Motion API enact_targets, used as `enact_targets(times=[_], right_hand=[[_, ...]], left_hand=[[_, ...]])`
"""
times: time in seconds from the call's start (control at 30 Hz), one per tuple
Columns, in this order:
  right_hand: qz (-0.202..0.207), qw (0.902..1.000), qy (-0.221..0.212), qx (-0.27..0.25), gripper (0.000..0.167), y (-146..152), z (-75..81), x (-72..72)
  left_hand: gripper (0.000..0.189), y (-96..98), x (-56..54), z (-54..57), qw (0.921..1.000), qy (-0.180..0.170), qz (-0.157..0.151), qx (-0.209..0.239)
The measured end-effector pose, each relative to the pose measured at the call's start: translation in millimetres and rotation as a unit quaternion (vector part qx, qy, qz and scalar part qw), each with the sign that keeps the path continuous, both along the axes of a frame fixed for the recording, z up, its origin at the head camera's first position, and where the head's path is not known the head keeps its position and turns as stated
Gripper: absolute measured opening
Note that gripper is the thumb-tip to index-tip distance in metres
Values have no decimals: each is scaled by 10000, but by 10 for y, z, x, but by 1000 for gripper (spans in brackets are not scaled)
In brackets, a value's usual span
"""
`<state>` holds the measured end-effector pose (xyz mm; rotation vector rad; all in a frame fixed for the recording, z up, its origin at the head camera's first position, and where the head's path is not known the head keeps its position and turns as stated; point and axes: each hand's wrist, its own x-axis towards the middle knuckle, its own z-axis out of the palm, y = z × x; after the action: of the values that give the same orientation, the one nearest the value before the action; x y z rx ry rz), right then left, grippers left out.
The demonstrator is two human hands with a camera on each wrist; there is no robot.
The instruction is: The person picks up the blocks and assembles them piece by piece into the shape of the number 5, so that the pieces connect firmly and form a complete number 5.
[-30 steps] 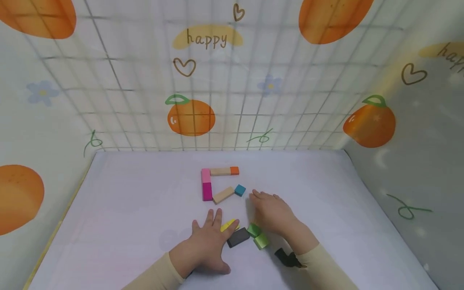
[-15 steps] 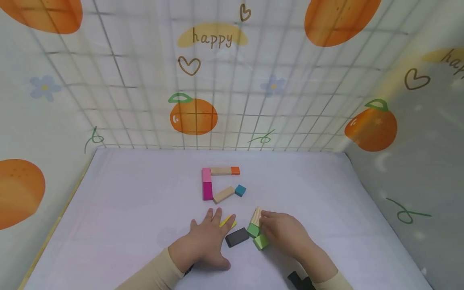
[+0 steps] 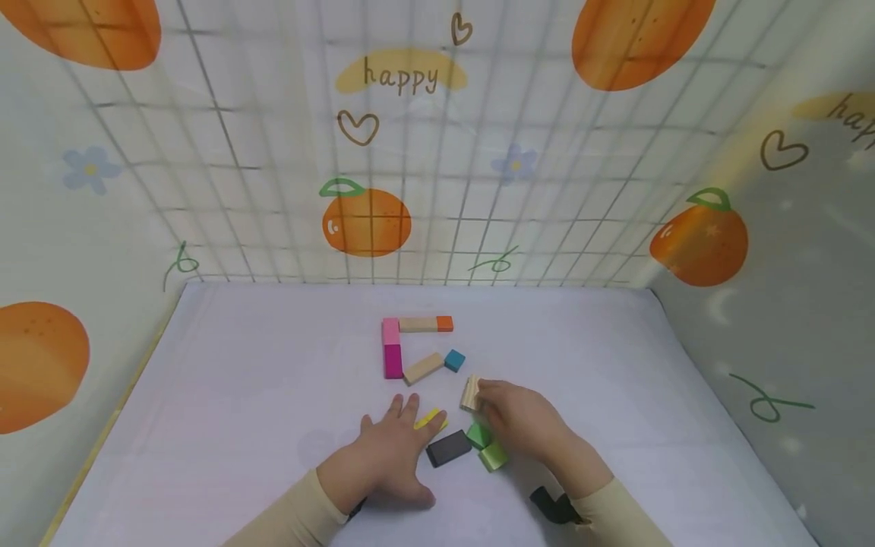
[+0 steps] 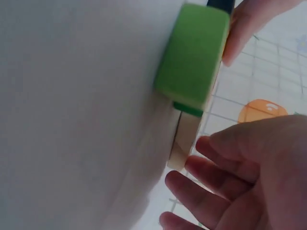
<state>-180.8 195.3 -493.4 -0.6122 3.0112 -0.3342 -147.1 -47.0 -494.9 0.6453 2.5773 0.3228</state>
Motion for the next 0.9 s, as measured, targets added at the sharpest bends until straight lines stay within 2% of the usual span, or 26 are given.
enact_targets(times=[0.13,0.37,0.73,0.9], right_hand=[[70,9999,76,-28,30,-27,-31,-22],[35,9997,-4,247,32,-96,-29,-29],[267,9969,-385,635,46,-86,-45,-34],[299,9963,-373,718,47,-79,-62,-26]], left_hand=[[107,10,21,32,10000,-13,-14,15],[107,3,34,41,10000,14,-1,-8],[109,10,26,-10,10000,75,-3,-52],[110,10,26,-38,9999,137,-13,-60]])
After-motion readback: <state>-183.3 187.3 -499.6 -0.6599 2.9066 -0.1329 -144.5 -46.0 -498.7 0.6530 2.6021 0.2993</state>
